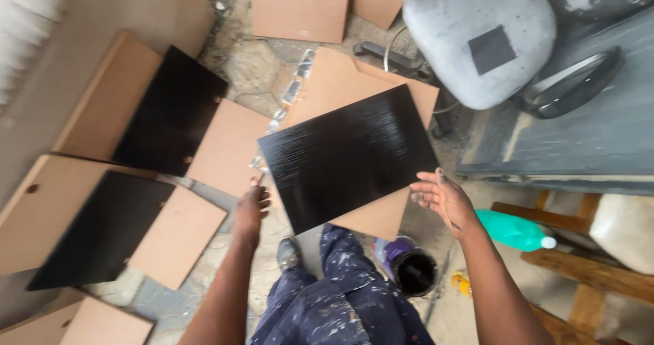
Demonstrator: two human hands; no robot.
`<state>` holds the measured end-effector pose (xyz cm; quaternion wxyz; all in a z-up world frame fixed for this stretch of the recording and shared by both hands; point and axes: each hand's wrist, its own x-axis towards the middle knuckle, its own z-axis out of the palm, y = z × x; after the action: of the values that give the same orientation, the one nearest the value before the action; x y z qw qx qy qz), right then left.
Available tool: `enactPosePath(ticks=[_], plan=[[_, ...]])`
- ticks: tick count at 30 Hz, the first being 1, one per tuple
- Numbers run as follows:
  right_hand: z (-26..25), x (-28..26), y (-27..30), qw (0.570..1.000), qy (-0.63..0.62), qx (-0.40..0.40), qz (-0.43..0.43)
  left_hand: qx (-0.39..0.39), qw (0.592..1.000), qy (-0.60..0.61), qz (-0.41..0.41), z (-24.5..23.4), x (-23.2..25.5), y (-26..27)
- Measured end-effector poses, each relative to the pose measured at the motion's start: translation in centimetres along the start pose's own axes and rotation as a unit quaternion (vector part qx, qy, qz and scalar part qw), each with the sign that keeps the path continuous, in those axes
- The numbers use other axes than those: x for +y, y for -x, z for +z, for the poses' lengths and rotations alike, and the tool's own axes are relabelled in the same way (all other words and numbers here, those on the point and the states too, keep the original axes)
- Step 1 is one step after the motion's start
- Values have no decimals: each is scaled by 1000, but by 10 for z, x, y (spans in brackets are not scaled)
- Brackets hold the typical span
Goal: The person applies black paint to a rectangular wooden board using a cloth, repeatedly dipping the cloth into a paint can. After painting, the person places the board against a sofa to dry.
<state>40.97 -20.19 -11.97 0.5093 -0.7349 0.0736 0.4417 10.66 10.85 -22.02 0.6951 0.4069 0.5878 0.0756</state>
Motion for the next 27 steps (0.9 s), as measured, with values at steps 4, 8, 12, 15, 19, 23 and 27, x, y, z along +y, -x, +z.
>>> enactPosePath(ticks=[4, 8, 12, 15, 19, 23, 27], plan=[[-41, -34, -85, 1000, -13, -14, 8, 82, 996, -30, 17, 10, -11, -67], [-89, -37, -189, 998, -19, 51, 34, 135, 989, -57, 16, 10, -29, -124], [-117, -15, -268, 992, 27, 92, 77, 155, 986, -55, -2, 34, -10, -136], [-111, -14, -287, 984, 104, 58, 133, 189, 981, -17, -31, 40, -11, -151], [-112, 3, -304, 967, 152, 11, 203, 136, 985, 37, -100, 60, 26, -128], [-116, 13, -308, 958, 147, -18, 246, 131, 976, 103, -142, 53, 18, -144], [-127, 33, -327, 966, 121, -38, 226, 122, 977, 106, -141, 32, -25, -184]])
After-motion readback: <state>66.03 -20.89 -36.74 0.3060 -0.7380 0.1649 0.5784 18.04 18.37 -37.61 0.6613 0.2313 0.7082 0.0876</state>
